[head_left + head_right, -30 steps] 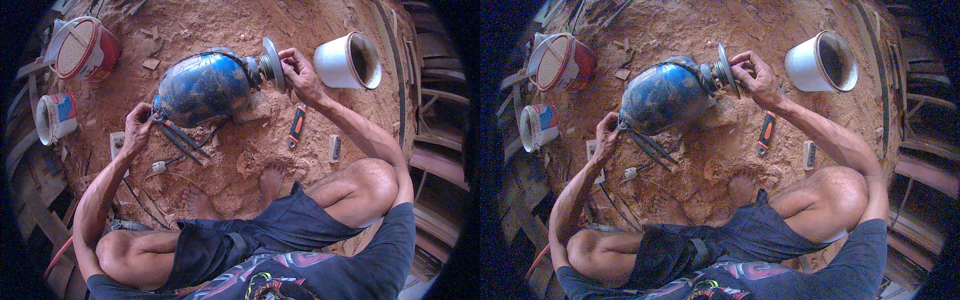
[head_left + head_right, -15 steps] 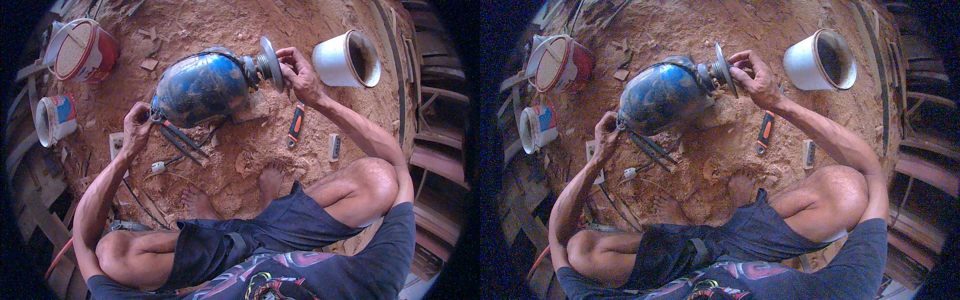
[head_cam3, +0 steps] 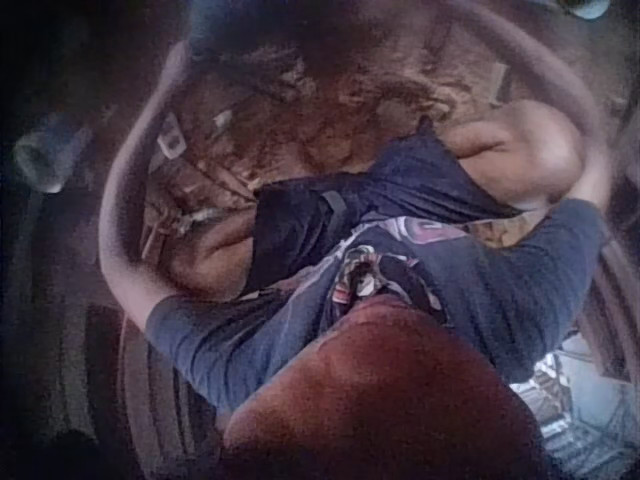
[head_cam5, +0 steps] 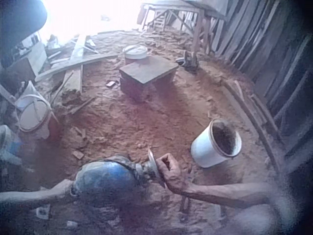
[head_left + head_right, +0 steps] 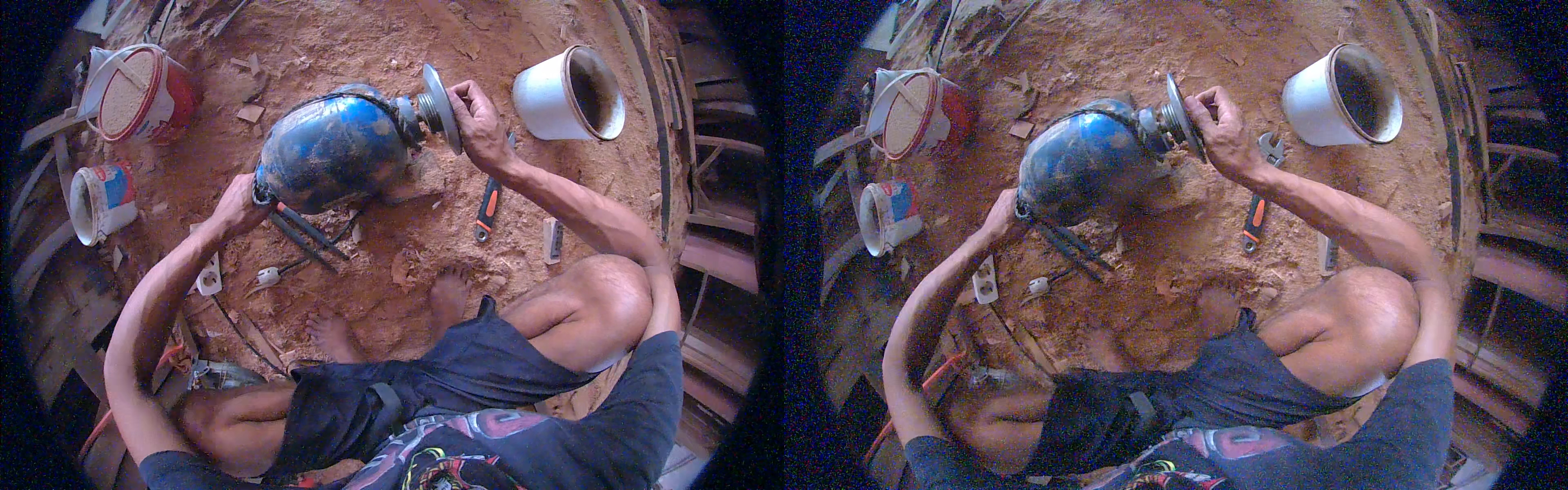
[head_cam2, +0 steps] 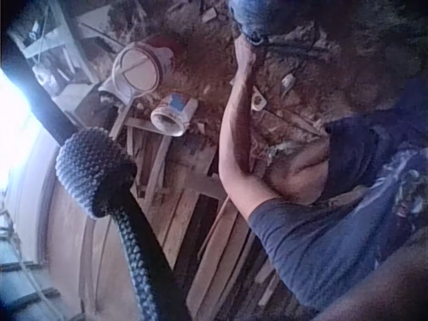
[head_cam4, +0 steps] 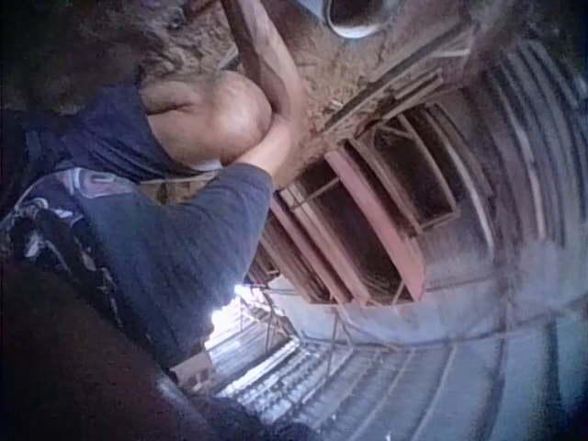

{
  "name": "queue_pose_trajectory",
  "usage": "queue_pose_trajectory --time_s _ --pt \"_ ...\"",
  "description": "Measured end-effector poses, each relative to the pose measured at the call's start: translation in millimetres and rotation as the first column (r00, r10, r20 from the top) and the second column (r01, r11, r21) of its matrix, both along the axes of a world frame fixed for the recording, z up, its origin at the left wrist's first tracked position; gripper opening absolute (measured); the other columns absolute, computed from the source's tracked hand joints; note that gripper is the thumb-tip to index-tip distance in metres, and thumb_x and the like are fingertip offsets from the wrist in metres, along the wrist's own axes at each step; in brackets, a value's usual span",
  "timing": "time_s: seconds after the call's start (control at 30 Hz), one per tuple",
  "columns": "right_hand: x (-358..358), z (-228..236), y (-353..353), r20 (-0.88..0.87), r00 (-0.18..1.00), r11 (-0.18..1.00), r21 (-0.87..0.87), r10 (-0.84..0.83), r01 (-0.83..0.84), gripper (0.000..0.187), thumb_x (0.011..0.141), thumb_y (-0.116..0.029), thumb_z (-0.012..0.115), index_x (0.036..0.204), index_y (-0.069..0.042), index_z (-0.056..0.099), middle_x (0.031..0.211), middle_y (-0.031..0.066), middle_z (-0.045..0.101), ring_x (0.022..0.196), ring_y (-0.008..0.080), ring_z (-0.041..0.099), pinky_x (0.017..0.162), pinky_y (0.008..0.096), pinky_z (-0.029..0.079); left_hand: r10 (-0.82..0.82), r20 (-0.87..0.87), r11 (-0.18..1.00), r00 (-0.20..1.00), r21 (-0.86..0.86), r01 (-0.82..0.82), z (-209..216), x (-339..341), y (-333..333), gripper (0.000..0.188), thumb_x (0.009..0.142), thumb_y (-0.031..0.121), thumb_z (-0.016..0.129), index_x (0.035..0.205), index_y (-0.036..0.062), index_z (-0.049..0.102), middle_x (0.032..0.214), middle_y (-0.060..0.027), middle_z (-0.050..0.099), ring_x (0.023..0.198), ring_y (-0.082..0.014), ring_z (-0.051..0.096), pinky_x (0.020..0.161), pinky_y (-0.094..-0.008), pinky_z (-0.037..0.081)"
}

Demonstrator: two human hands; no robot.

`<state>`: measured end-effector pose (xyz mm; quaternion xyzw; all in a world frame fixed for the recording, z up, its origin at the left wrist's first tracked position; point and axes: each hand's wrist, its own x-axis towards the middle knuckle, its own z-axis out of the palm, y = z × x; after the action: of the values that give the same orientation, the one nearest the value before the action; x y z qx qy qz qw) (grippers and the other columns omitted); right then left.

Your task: The person sits on the floor and uses a wrench to tighten a nut on a blue electric tool, likely a sander or grinder. They repeatedly adjust the tool and the wrench to secure the attachment.

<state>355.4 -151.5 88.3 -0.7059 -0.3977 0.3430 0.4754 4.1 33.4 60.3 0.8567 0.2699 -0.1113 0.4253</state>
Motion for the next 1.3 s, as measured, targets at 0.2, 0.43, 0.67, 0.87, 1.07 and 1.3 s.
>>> queue_pose_trajectory --time_s 0.2,0.43,0.67,0.87,1.07,1.3 --pt "-0.9 4.2 -4.8 -0.060 0.995 0.997 0.027 0.074 -0.073 0.022 0.099 -0.027 0.047 0.102 -0.005 0.048 0.082 0.0028 0.058 0.071 0.0065 0.052 0.060 0.0227 0.043 0.195 0.000 0.971 0.981 0.141 -0.193 -6.2 4.4 -20.6 0.013 0.077 0.014 0.063 0.079 0.0023 0.068 0.071 -0.0151 0.067 0.069 -0.0317 0.067 0.062 -0.0402 0.051" --pt "4.0 -1.4 -3.2 -0.081 0.970 0.964 0.160 0.229 -0.214 0.017 0.099 -0.024 0.047 0.102 -0.008 0.047 0.085 0.0001 0.057 0.068 0.0035 0.048 0.056 0.0200 0.041 0.165 -0.074 0.960 0.984 0.241 -0.143 -18.3 -4.4 -15.0 0.014 0.078 0.012 0.059 0.079 0.0011 0.068 0.070 -0.0157 0.067 0.069 -0.0321 0.068 0.061 -0.0412 0.052" --pt "10.1 -5.1 -6.1 -0.103 0.963 0.952 0.209 0.250 -0.225 0.014 0.098 -0.022 0.049 0.101 -0.009 0.047 0.090 -0.0005 0.057 0.072 0.0030 0.046 0.060 0.0202 0.041 0.270 -0.078 0.959 0.960 0.114 -0.261 -10.0 5.7 -18.7 0.012 0.077 0.009 0.059 0.077 -0.0007 0.067 0.070 -0.0166 0.067 0.067 -0.0332 0.067 0.061 -0.0415 0.052" --pt "16.4 2.3 -5.8 0.018 0.972 0.968 0.088 0.234 -0.234 0.019 0.097 -0.023 0.053 0.094 -0.004 0.051 0.086 0.0035 0.060 0.081 0.0080 0.054 0.072 0.0261 0.047 0.274 -0.044 0.942 0.961 0.212 -0.260 -17.6 4.4 -24.5 0.009 0.075 0.007 0.060 0.074 0.0012 0.068 0.066 -0.0137 0.067 0.063 -0.0299 0.067 0.057 -0.0391 0.051" --pt "15.5 3.5 -4.2 0.012 0.975 0.972 0.072 0.223 -0.223 0.022 0.097 -0.026 0.053 0.092 -0.004 0.051 0.079 0.0016 0.057 0.073 0.0069 0.051 0.065 0.0253 0.045 0.337 0.117 0.902 0.934 0.245 -0.356 -19.9 2.1 -31.6 0.009 0.075 0.008 0.061 0.074 0.0025 0.067 0.063 -0.0121 0.066 0.062 -0.0297 0.067 0.055 -0.0384 0.051" --pt "17.5 1.0 -2.4 0.036 0.975 0.975 0.034 0.218 -0.219 0.024 0.097 -0.028 0.053 0.090 -0.005 0.051 0.074 -0.0008 0.052 0.070 0.0058 0.047 0.061 0.0245 0.042 0.362 0.146 0.857 0.921 0.337 -0.390 -25.1 1.8 -35.9 0.011 0.074 0.011 0.061 0.070 0.0025 0.065 0.064 -0.0116 0.066 0.061 -0.0289 0.067 0.054 -0.0381 0.051"
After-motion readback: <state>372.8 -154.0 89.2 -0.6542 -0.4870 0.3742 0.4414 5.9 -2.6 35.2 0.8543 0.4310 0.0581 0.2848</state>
